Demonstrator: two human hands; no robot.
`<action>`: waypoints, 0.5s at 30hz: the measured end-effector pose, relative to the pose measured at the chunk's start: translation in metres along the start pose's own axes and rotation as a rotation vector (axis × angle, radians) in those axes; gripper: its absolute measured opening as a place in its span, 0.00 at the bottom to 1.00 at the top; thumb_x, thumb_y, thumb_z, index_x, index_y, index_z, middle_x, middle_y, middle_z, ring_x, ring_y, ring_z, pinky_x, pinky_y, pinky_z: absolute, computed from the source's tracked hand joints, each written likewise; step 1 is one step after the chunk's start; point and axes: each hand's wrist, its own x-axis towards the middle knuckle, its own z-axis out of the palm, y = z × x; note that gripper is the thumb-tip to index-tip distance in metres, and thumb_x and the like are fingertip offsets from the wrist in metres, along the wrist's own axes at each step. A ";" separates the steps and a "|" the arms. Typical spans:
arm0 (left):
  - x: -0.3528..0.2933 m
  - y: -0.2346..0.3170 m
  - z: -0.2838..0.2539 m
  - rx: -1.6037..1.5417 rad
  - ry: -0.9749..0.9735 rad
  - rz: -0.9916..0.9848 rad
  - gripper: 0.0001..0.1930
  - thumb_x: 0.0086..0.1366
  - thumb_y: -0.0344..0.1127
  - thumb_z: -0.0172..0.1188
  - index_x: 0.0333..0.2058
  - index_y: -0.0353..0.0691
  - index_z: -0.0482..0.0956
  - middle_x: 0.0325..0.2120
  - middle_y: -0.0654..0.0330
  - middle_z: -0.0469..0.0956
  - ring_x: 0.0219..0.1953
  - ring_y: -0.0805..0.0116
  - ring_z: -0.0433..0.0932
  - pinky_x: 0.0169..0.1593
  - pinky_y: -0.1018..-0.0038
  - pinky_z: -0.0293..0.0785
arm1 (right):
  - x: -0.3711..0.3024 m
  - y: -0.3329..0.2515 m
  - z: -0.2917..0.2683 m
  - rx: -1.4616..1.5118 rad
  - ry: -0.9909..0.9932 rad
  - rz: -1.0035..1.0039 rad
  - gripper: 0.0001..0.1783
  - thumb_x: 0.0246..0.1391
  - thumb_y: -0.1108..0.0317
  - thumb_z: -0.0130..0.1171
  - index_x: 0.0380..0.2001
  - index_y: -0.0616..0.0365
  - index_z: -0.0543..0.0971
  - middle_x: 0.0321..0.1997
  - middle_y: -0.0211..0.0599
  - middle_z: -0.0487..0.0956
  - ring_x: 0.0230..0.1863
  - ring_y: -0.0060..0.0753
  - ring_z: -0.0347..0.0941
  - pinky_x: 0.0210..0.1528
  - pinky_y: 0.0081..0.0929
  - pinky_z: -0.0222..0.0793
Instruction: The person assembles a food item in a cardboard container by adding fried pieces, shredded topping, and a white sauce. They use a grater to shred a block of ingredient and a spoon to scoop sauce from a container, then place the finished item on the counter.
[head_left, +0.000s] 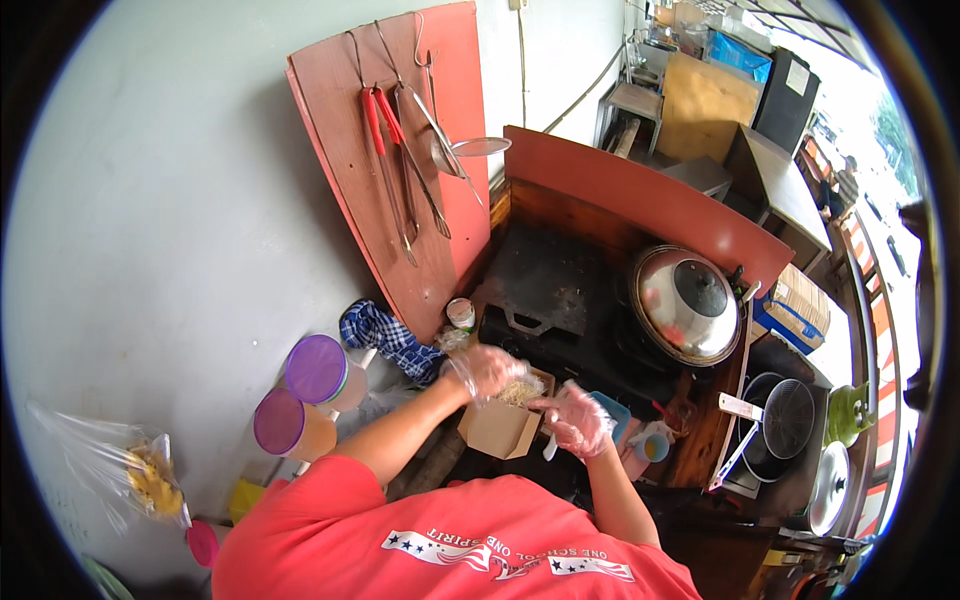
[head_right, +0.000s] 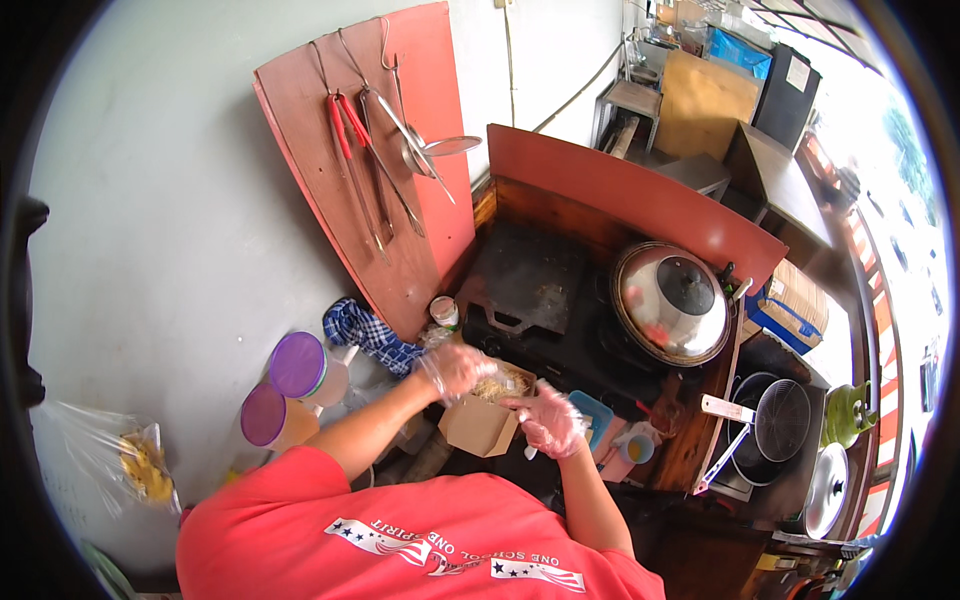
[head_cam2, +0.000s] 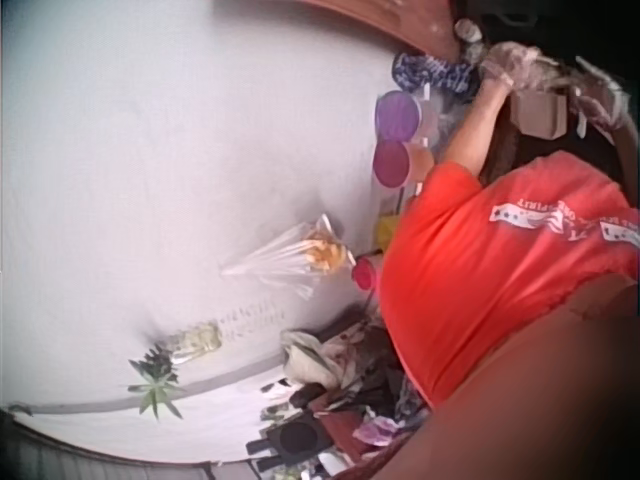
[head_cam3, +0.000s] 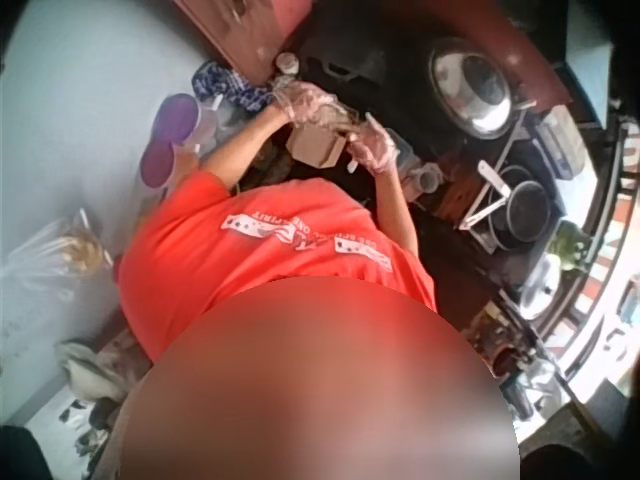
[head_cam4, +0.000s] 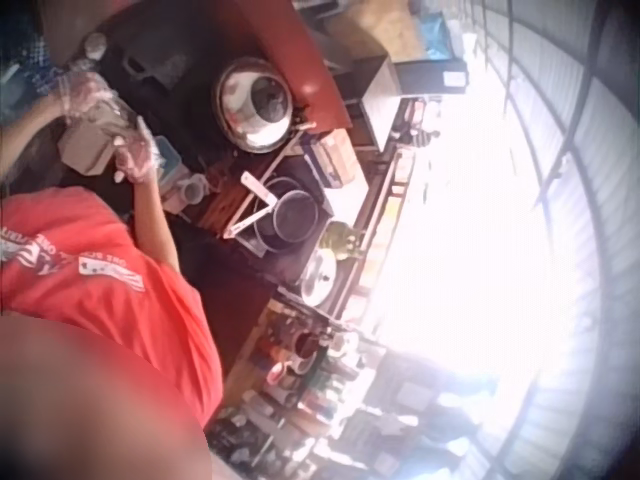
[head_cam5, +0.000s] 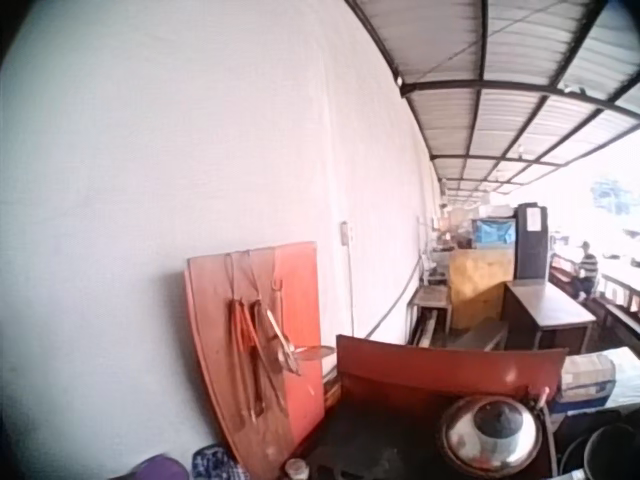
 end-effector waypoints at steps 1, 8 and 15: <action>0.009 -0.011 -0.023 0.045 -0.002 -0.110 0.10 0.68 0.35 0.56 0.43 0.44 0.83 0.32 0.49 0.84 0.37 0.56 0.85 0.36 0.59 0.81 | -0.006 0.001 0.007 0.021 0.035 -0.068 0.45 0.72 0.39 0.45 0.71 0.72 0.59 0.45 0.52 0.83 0.23 0.36 0.73 0.23 0.31 0.72; 0.101 -0.078 -0.214 -0.725 0.966 -0.475 0.14 0.79 0.37 0.50 0.49 0.29 0.75 0.32 0.50 0.84 0.25 0.61 0.85 0.20 0.70 0.81 | -0.025 0.009 0.013 0.080 0.149 -0.235 0.42 0.69 0.40 0.51 0.70 0.67 0.63 0.48 0.50 0.83 0.37 0.42 0.81 0.38 0.34 0.82; 0.176 -0.142 -0.254 -0.416 0.933 -0.742 0.15 0.77 0.36 0.53 0.39 0.24 0.73 0.22 0.43 0.81 0.19 0.55 0.85 0.20 0.64 0.82 | -0.028 0.032 -0.010 0.030 0.270 -0.218 0.39 0.69 0.45 0.51 0.70 0.66 0.63 0.47 0.46 0.84 0.35 0.41 0.81 0.35 0.34 0.80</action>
